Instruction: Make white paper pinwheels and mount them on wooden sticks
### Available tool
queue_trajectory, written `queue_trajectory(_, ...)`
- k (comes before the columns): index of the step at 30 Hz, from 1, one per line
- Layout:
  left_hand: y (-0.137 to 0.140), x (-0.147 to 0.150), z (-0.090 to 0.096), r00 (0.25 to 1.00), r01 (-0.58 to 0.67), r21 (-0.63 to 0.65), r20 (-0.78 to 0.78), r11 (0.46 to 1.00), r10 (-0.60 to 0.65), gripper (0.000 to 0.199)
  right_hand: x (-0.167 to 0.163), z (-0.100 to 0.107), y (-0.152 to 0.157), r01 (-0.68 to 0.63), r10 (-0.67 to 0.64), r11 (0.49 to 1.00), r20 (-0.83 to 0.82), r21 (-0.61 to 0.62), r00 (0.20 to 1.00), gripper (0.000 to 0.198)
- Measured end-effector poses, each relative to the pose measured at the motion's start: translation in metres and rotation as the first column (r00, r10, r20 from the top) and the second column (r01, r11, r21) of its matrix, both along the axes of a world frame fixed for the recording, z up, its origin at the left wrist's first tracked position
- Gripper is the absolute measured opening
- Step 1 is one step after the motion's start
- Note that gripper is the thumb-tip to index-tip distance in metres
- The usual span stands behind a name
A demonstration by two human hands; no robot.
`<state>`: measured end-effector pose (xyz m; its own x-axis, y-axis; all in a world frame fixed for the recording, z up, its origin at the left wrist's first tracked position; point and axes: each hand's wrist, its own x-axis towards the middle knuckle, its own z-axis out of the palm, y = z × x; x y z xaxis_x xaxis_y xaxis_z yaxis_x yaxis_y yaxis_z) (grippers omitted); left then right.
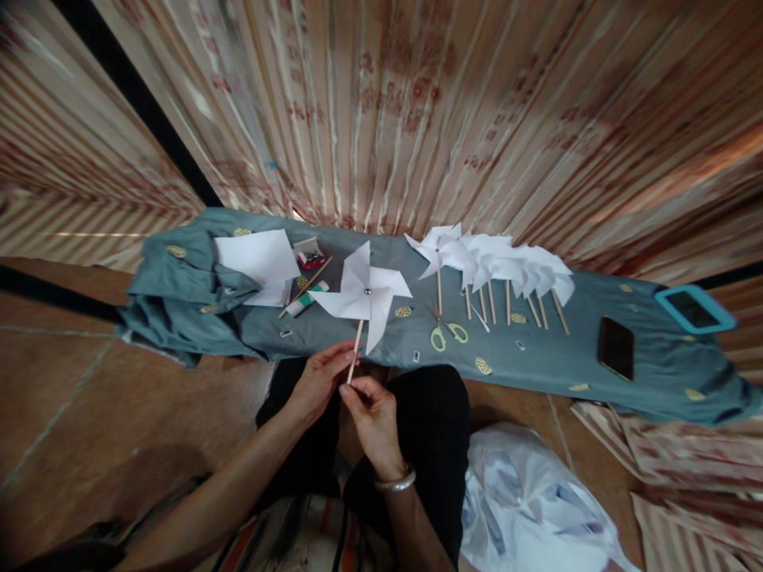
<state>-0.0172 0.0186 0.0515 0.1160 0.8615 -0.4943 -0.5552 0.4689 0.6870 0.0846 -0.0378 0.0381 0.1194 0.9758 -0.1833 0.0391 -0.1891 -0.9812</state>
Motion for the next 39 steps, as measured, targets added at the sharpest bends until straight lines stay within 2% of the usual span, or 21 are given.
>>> queue_trajectory(7,0.000,-0.002,-0.002,1.000,-0.022,0.001,0.009,1.000,0.022,0.039,0.003,-0.001,0.000,0.002,-0.003,1.000,0.018,0.018,1.000,0.023)
queue_trajectory(12,0.001,-0.001,-0.004,0.999,-0.010,0.019,0.032,1.000,0.009,0.038,0.019,0.007,0.014,0.191,-0.191,0.979,-0.005,0.066,0.982,0.030)
queue_trajectory(16,0.001,0.000,-0.005,1.000,0.001,0.030,0.019,1.000,-0.002,0.037,0.029,0.016,0.034,0.273,-0.267,0.956,-0.064,0.106,0.961,0.043)
queue_trajectory(22,0.000,0.000,-0.002,1.000,0.020,0.034,0.013,0.999,-0.020,0.037,0.027,0.024,0.049,0.240,-0.227,0.968,-0.155,0.073,0.961,0.042)
queue_trajectory(30,0.000,0.000,-0.003,1.000,0.023,0.041,0.019,0.999,-0.024,0.038,0.023,0.029,0.049,0.271,-0.257,0.961,-0.195,0.049,0.947,0.039)
queue_trajectory(39,-0.001,0.002,-0.006,1.000,0.031,0.063,0.004,0.998,-0.031,0.034,0.019,0.034,0.048,0.247,-0.233,0.968,-0.211,0.040,0.949,0.036)
